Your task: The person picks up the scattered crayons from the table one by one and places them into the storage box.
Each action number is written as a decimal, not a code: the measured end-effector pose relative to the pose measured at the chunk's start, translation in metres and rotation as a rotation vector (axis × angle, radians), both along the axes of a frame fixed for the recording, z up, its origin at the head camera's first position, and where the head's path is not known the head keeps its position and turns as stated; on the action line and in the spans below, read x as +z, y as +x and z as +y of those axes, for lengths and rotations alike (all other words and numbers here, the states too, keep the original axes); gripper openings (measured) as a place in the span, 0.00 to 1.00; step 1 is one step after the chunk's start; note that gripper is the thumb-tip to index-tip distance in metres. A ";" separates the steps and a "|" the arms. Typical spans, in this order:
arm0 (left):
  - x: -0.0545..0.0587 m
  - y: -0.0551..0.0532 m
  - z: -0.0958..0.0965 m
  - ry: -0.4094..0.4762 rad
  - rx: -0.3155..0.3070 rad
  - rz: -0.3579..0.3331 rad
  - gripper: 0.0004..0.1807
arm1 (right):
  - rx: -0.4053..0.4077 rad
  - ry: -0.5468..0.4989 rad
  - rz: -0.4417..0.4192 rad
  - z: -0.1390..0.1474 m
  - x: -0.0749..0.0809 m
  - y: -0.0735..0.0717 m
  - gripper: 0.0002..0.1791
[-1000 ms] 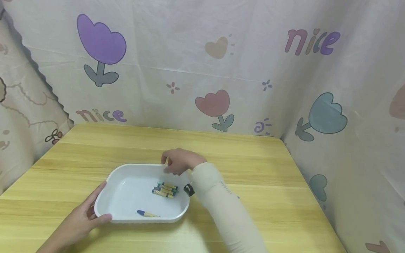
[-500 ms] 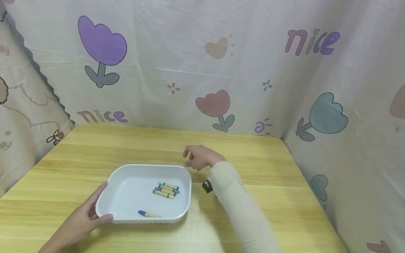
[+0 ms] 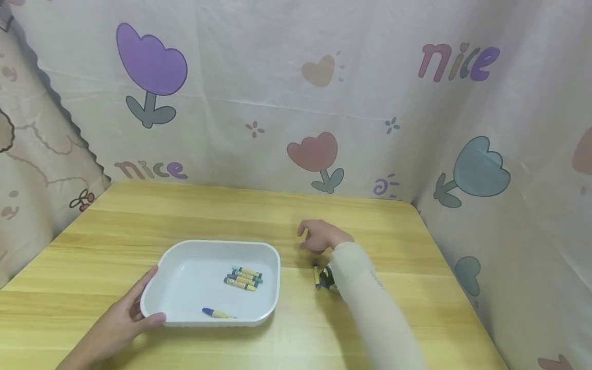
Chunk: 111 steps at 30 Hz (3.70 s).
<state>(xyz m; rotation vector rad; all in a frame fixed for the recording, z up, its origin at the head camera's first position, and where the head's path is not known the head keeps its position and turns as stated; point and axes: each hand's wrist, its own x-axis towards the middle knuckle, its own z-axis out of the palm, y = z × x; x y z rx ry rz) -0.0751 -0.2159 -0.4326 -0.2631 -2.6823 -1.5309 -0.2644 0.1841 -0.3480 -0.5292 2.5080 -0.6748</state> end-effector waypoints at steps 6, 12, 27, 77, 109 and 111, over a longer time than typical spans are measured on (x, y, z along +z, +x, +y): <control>-0.001 -0.001 0.000 0.013 -0.007 0.015 0.55 | -0.052 0.025 -0.049 0.011 -0.007 0.003 0.19; -0.001 0.000 0.000 0.014 -0.005 0.010 0.55 | -0.079 0.060 -0.073 0.019 -0.012 0.007 0.22; 0.002 0.001 -0.001 -0.021 0.011 -0.076 0.54 | -0.062 0.062 -0.080 0.025 -0.028 0.012 0.18; 0.002 0.000 -0.001 0.000 -0.006 -0.017 0.55 | 0.066 -0.066 0.124 0.000 -0.003 0.007 0.12; 0.001 -0.001 -0.002 0.039 -0.021 -0.010 0.55 | 0.165 -0.128 0.095 -0.075 0.028 0.013 0.05; 0.001 -0.002 -0.003 0.030 -0.018 -0.011 0.55 | 0.173 -0.128 0.093 -0.079 0.027 0.013 0.06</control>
